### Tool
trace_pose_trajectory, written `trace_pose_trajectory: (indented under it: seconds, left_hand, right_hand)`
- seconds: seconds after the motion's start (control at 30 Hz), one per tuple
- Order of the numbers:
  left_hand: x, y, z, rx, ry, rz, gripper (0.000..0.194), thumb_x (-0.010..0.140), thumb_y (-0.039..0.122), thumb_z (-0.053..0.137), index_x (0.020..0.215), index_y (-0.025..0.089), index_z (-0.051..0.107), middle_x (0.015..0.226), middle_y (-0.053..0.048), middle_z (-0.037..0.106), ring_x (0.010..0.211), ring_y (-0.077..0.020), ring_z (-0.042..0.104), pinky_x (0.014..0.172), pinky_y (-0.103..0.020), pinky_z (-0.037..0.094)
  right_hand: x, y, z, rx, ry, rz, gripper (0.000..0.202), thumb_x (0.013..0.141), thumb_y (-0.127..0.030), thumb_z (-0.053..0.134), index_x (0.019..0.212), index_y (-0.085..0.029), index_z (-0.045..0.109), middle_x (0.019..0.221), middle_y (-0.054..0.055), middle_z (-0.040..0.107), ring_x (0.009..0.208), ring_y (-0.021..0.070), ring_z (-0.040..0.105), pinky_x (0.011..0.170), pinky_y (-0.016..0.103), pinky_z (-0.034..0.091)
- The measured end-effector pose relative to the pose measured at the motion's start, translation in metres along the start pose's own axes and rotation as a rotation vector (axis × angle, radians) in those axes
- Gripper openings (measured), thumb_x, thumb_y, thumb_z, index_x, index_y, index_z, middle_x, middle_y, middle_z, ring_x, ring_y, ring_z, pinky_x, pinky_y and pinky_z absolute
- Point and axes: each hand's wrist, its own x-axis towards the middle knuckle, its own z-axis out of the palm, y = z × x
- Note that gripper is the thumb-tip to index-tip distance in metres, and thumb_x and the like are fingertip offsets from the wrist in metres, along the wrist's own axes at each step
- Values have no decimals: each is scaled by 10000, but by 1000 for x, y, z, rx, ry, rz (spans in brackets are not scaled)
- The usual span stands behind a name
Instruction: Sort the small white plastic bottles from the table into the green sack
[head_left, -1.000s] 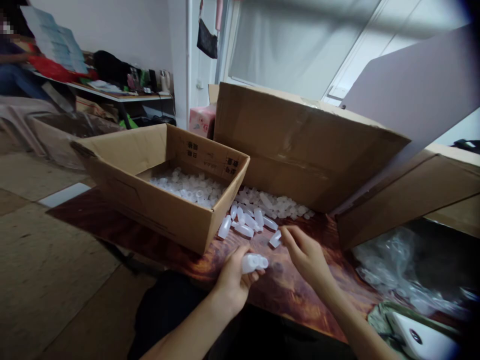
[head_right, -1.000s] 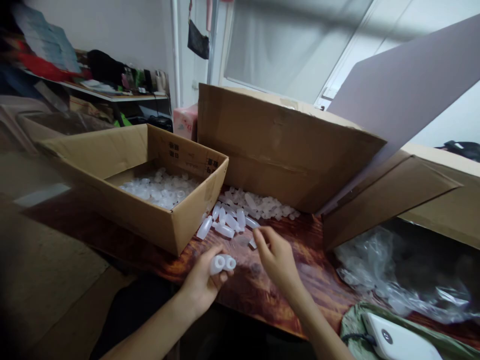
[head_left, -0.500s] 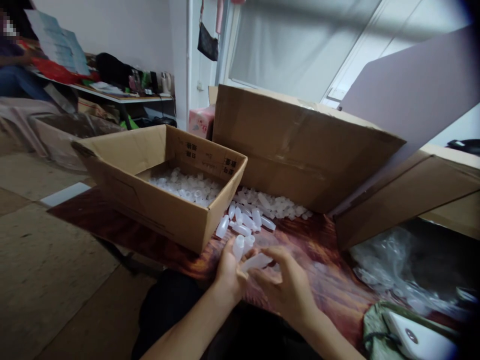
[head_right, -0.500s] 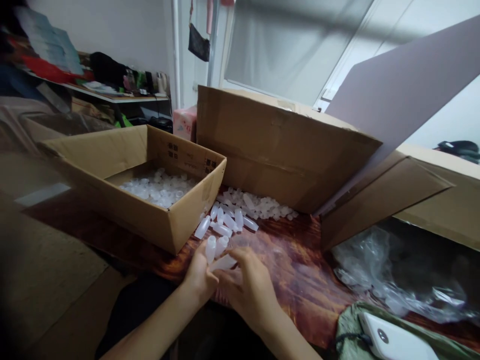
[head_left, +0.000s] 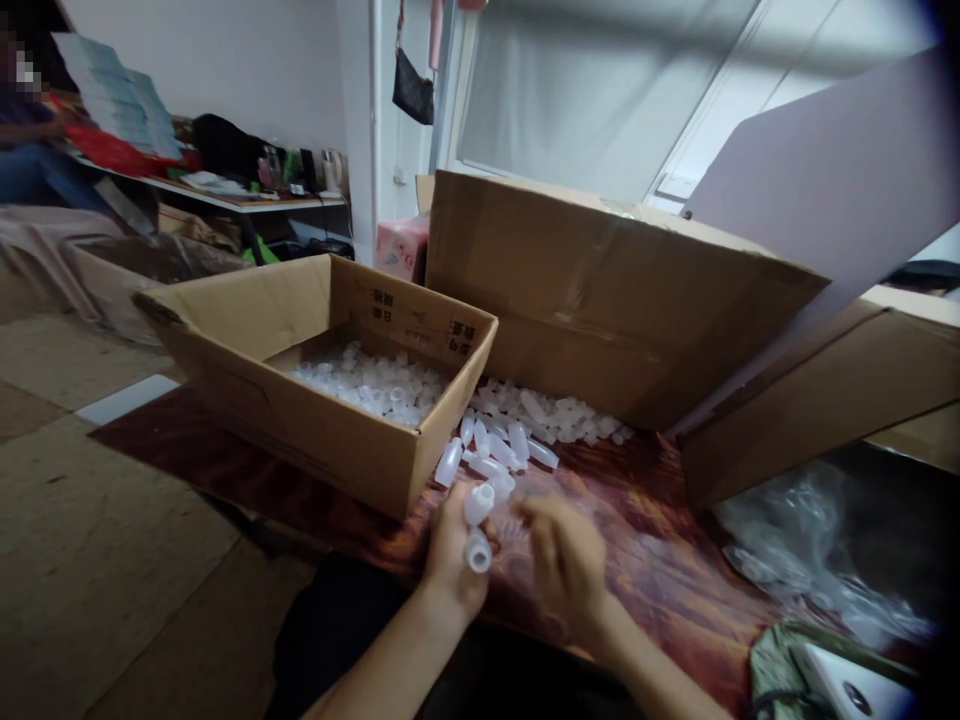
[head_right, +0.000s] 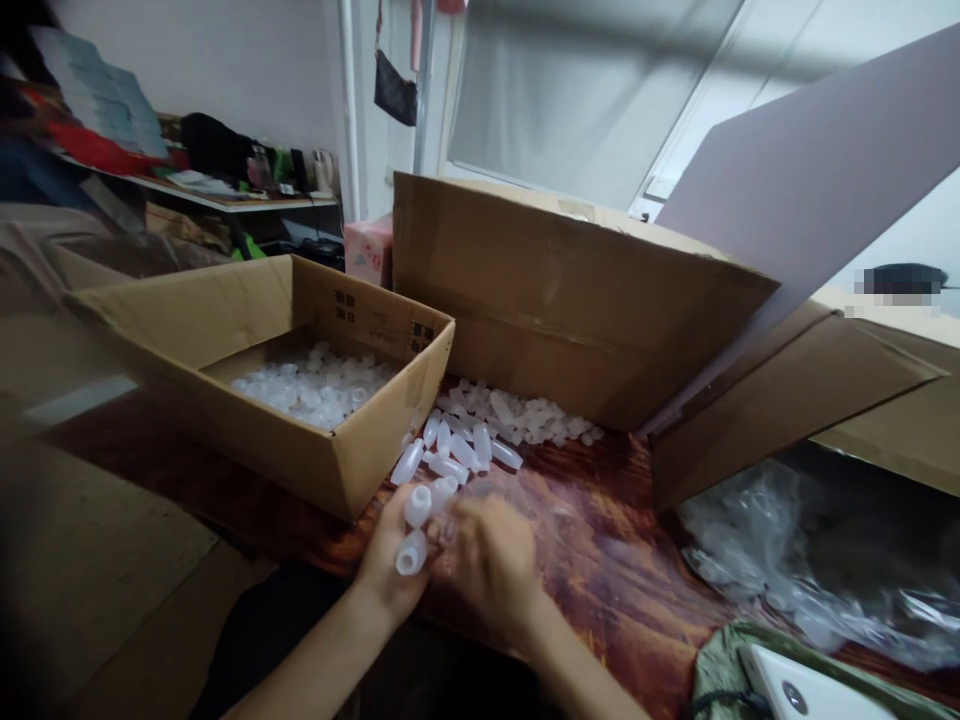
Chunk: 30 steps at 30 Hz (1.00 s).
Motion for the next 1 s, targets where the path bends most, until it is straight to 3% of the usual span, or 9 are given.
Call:
trace_pose_trajectory:
  seconds: [0.07,0.17,0.3,0.4,0.5,0.63,0.73,0.87,1.0]
  left_hand:
    - [1,4,-2,26,14,58,242,674,307,662,667,201,444,472,78,475,334,-53,390,346,-168,245]
    - [1,9,-1,55,16,77,242,638,296,664,672,204,442,476,68,491,315,-66,390,325,-176,240]
    - [-1,12,1,39,17,67,223,655,284,641,686,203,435,489,55,500,336,-76,421,333,-168,274]
    - [-2,13,2,-1,46,52,152,737,273,577,724,205,443,533,41,533,363,-84,459,355,-176,334]
    - [-2,12,3,-41,88,14,89,817,275,503,772,204,473,584,20,570,404,-104,517,396,-204,418]
    - [2,6,5,-75,98,-18,124,866,277,447,790,197,504,594,8,569,439,-120,543,481,-262,508]
    - [4,3,6,-101,95,1,176,891,312,419,840,192,537,635,-12,595,473,-144,573,502,-295,529]
    - [8,3,3,-142,67,14,230,914,332,389,890,184,563,701,-44,635,505,-168,604,508,-317,537]
    - [15,0,-3,-183,28,17,216,902,311,433,958,175,592,808,-72,677,604,-191,651,527,-304,541]
  right_hand:
    - [10,38,8,-86,25,183,277,977,-278,345,1030,-172,595,861,101,645,760,212,595,687,335,472]
    - [22,87,20,-135,-93,297,211,881,-312,530,981,-166,645,904,131,655,836,254,580,759,366,459]
    - [21,106,17,-104,-211,369,281,828,-267,584,1078,-156,649,918,119,638,835,246,586,783,358,455]
    - [14,89,-1,-31,-202,450,465,878,-294,520,1309,-120,515,1018,145,600,822,240,602,765,384,478]
    - [12,51,-22,107,-195,491,452,939,-377,456,1336,-162,480,1040,124,618,874,232,629,757,370,515]
    - [18,-9,-35,764,-219,577,330,960,-411,445,1191,-206,560,1030,96,672,926,226,657,779,351,546]
    - [20,-33,-30,1090,-105,671,292,906,-414,560,1104,-201,542,1019,103,677,891,240,675,769,381,561]
    - [16,-31,-19,870,40,607,501,877,-375,625,1312,-255,406,1125,83,639,965,215,665,816,368,560]
    - [9,-26,-8,573,77,484,369,906,-321,590,1246,-248,470,1075,68,638,919,197,658,781,336,557]
